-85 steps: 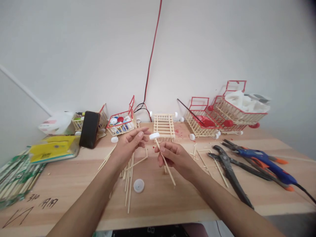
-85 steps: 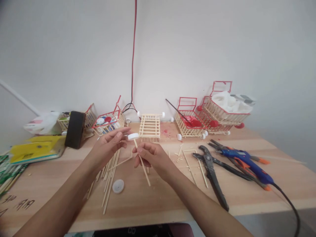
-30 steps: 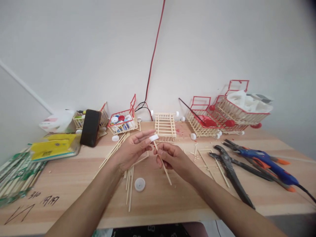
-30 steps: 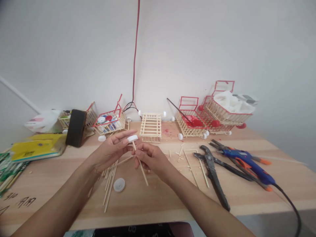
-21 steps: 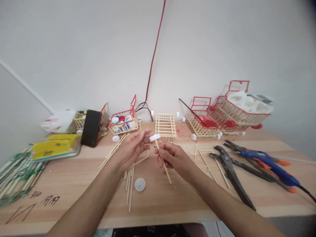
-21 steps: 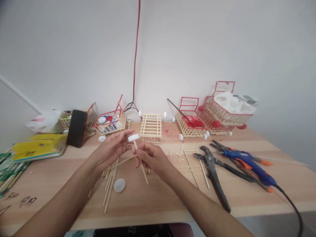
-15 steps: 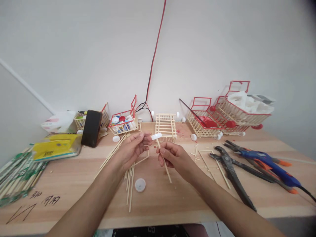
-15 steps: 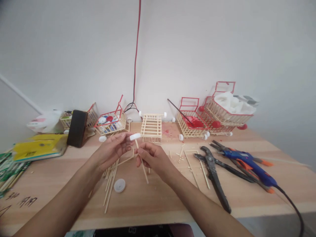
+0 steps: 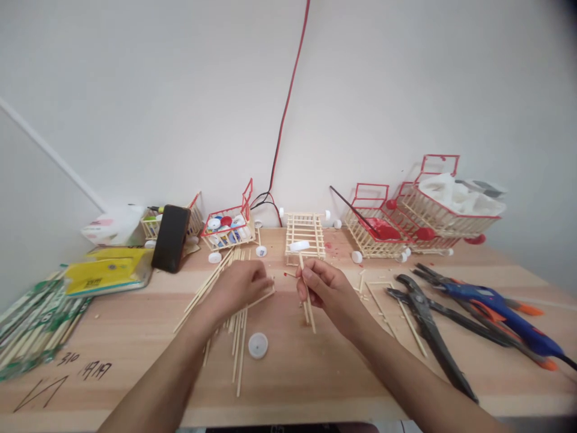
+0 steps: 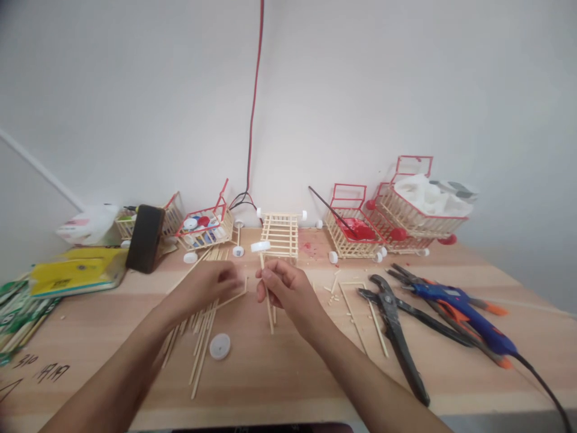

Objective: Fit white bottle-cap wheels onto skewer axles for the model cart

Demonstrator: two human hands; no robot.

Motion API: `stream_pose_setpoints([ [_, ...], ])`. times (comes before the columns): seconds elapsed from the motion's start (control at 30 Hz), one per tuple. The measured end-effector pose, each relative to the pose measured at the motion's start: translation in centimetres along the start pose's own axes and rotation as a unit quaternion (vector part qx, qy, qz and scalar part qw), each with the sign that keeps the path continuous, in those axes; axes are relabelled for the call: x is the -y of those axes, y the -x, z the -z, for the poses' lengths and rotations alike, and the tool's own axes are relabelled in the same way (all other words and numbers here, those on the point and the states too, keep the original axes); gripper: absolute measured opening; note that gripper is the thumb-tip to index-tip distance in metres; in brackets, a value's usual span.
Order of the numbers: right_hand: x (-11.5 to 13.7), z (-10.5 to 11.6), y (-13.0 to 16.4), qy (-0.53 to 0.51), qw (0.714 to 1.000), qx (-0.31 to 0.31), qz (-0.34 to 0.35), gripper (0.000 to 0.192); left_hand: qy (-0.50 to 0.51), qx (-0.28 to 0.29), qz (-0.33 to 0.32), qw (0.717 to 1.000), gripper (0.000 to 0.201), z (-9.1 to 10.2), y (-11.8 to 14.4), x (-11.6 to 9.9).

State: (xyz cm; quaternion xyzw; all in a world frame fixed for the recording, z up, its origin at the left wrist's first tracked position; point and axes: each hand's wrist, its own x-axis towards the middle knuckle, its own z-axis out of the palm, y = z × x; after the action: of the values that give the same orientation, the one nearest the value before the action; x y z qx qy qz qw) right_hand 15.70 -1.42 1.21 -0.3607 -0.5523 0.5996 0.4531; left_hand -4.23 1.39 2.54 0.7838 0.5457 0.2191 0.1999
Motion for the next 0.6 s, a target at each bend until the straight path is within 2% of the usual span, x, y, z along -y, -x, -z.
stream_pose_setpoints([
  [0.07, 0.0, 0.0, 0.0, -0.004, 1.0, -0.004, -0.002, 0.027, -0.066, 0.071, 0.012, 0.995, 0.015, -0.4, 0.6, 0.1],
  [0.13, -0.1, 0.0, 0.0, -0.005, 1.0, -0.006, -0.004, 0.028, -0.077, 0.074, 0.018, 0.994, 0.009, -0.9, 1.0, 0.2],
  [0.3, -0.6, 0.0, -0.2, 0.0, 1.0, -0.008, -0.013, 0.029, -0.086, 0.058, 0.015, 0.995, 0.012, -1.3, 1.3, 0.0],
  [0.47, -0.8, 0.2, -0.2, 0.018, 0.999, -0.027, -0.006, 0.029, -0.072, 0.011, 0.014, 0.997, 0.012, -1.3, 1.2, -0.5],
  [0.6, -0.6, 0.2, -0.2, 0.021, 0.999, -0.041, 0.002, 0.028, -0.046, -0.017, 0.022, 0.999, 0.015, -2.4, 0.9, -0.6],
])
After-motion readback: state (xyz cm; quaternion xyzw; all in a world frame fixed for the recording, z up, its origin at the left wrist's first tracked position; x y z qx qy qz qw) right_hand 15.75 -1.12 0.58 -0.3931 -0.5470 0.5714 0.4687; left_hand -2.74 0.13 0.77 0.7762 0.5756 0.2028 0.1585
